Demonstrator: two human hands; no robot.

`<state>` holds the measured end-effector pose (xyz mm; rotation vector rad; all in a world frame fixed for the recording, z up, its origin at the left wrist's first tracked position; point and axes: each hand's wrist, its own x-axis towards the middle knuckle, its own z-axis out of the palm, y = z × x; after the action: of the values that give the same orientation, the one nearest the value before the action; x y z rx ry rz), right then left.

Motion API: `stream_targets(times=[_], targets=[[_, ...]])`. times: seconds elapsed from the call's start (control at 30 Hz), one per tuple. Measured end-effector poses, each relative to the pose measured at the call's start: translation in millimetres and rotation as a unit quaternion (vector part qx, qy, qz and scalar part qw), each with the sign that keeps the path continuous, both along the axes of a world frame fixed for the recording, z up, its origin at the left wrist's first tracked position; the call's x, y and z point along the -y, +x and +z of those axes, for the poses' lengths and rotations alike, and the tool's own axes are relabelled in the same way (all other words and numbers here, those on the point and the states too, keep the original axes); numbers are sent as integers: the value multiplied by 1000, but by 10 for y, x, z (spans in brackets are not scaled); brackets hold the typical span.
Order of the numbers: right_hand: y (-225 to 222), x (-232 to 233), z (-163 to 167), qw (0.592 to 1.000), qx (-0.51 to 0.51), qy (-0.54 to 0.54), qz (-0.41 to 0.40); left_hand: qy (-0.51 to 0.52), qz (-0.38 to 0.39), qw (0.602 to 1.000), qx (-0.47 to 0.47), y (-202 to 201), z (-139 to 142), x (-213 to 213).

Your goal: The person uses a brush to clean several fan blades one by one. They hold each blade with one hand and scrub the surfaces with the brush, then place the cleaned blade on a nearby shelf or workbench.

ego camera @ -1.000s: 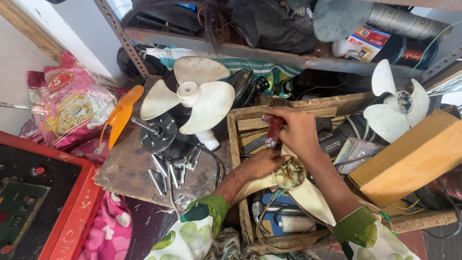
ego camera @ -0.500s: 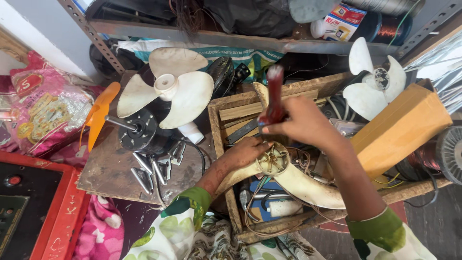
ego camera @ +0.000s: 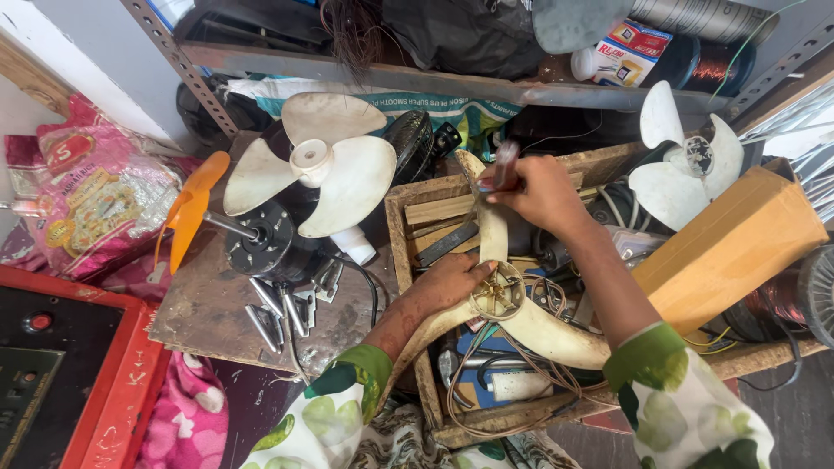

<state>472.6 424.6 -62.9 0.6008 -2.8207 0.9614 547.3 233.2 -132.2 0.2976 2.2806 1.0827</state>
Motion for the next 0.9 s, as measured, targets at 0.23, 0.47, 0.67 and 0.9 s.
stream_targets(times=[0.23,0.47,0.67,0.9], targets=[[-18,-30,-79,992,-125,-9,-28,33,-8,999,-38,-28,-120,7],[367,-344,543,927,-140,-337,-87,19,18,996,-84,52,145,-44],[1020,-537,1437,871,-186,-446,-92,90,97,978,-162,84,546,-37],[1096,-549,1316,952,-142,-268,-50,340,289,893,-58,-126,312,-94]])
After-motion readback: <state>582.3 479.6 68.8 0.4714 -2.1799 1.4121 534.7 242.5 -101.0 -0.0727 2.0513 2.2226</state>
